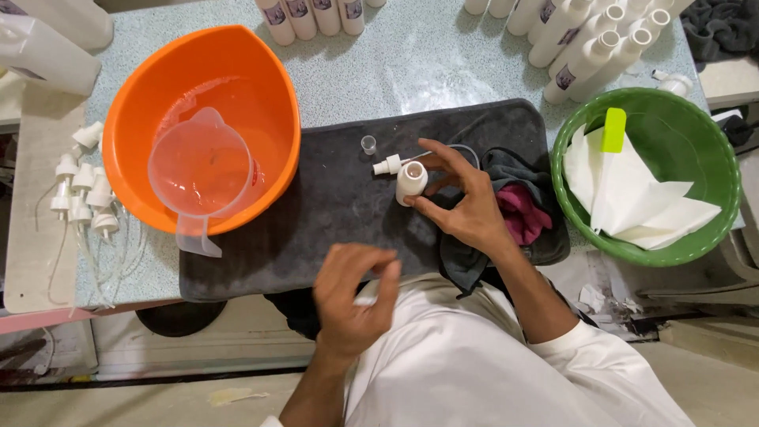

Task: The person wipes a white plastic bottle with a cloth, then pours a pink liquid from a measuring cup into the bottle. The person wipes the bottle again and places the pump top back on.

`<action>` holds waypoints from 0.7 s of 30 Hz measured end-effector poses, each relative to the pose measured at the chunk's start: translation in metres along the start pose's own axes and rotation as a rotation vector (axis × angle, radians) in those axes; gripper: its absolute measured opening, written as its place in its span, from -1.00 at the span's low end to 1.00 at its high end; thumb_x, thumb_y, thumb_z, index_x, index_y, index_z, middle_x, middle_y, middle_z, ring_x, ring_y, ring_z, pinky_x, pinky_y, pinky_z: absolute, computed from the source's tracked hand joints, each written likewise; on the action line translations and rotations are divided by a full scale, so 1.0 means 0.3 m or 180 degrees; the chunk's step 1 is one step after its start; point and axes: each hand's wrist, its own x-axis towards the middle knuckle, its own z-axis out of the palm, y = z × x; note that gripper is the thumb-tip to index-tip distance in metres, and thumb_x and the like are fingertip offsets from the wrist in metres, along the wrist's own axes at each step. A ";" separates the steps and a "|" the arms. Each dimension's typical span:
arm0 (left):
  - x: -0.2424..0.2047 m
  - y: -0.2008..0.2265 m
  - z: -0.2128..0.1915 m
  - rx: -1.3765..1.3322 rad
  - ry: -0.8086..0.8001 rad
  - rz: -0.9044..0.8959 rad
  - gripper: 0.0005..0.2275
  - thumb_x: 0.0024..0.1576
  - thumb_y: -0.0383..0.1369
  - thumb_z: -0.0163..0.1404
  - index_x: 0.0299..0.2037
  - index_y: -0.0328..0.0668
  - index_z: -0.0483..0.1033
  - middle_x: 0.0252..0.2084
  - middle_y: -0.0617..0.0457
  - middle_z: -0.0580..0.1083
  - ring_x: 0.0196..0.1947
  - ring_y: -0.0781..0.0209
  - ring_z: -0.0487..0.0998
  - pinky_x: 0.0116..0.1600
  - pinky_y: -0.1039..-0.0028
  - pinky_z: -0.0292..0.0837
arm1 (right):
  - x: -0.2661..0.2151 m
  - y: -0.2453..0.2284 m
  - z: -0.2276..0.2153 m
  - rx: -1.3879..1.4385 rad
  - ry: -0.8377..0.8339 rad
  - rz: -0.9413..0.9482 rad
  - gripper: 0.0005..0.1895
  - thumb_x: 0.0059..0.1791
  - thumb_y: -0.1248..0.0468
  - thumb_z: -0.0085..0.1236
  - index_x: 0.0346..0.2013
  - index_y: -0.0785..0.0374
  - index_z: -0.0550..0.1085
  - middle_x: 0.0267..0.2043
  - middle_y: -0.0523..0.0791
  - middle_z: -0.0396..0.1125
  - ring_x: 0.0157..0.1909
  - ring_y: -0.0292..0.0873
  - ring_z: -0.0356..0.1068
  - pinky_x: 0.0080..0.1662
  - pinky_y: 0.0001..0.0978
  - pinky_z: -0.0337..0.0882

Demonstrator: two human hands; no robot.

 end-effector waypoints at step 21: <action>-0.090 -0.055 0.281 0.0677 -0.1909 -0.0157 -0.75 0.01 -0.40 0.20 -0.14 -0.26 0.49 -0.25 -0.06 0.40 -0.41 -0.13 0.61 -0.29 0.14 0.55 | -0.257 -0.160 -0.183 -0.1207 -0.0054 -0.0103 -0.68 -0.01 0.58 0.08 -0.07 0.24 0.61 -0.22 -0.05 0.53 -0.15 0.03 0.58 -0.22 -0.26 0.57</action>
